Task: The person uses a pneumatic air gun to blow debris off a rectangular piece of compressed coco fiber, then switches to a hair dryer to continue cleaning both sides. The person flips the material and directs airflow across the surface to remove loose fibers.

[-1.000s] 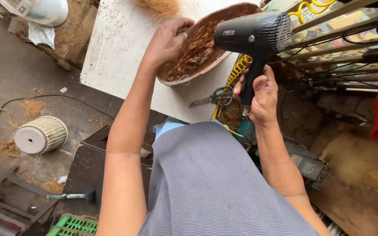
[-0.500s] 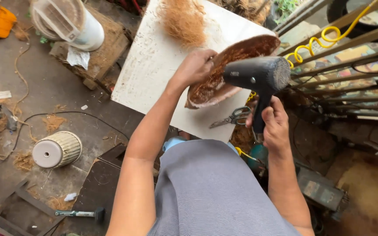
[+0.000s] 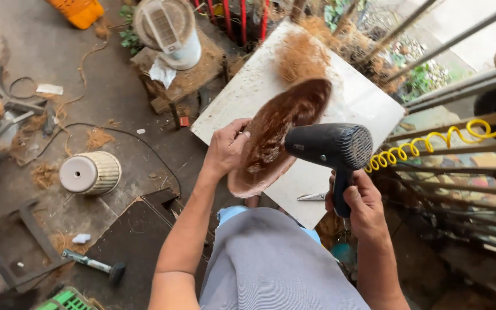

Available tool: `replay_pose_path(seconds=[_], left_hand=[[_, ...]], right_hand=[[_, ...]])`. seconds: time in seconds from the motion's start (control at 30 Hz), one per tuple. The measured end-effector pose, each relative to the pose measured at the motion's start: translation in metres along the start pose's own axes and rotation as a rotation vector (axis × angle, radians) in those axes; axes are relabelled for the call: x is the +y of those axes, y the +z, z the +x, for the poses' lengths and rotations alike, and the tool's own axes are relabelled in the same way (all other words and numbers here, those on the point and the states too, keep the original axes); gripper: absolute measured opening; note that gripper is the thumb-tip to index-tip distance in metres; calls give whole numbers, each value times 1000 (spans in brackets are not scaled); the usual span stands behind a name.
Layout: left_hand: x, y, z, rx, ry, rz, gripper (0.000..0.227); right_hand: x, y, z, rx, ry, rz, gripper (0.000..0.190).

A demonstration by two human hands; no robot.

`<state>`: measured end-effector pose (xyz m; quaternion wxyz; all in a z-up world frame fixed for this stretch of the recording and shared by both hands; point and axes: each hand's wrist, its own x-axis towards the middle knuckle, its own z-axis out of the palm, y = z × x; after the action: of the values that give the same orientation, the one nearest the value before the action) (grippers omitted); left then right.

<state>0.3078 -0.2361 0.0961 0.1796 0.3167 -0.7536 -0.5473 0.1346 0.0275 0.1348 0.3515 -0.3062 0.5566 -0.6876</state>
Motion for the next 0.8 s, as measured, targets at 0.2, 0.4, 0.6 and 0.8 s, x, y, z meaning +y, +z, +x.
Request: replay_pose_path(seconds=[0.2,0.4,0.6,0.8], left_hand=[[-24,39,-26,387,-78,-327,38],[-43,85,-32,660,-192,-475,34],[-57,116,-33,827,-118,-484,32],[-8,118,-51,939,-5,-359,28]], right_hand=[[-1,11,9,-141,85,-87,30],[-35,14,10,-218,245,-292,24],[-43,-21,1,-219,300,-386,21],[-54,-37,-8,-290,267,-342,47]])
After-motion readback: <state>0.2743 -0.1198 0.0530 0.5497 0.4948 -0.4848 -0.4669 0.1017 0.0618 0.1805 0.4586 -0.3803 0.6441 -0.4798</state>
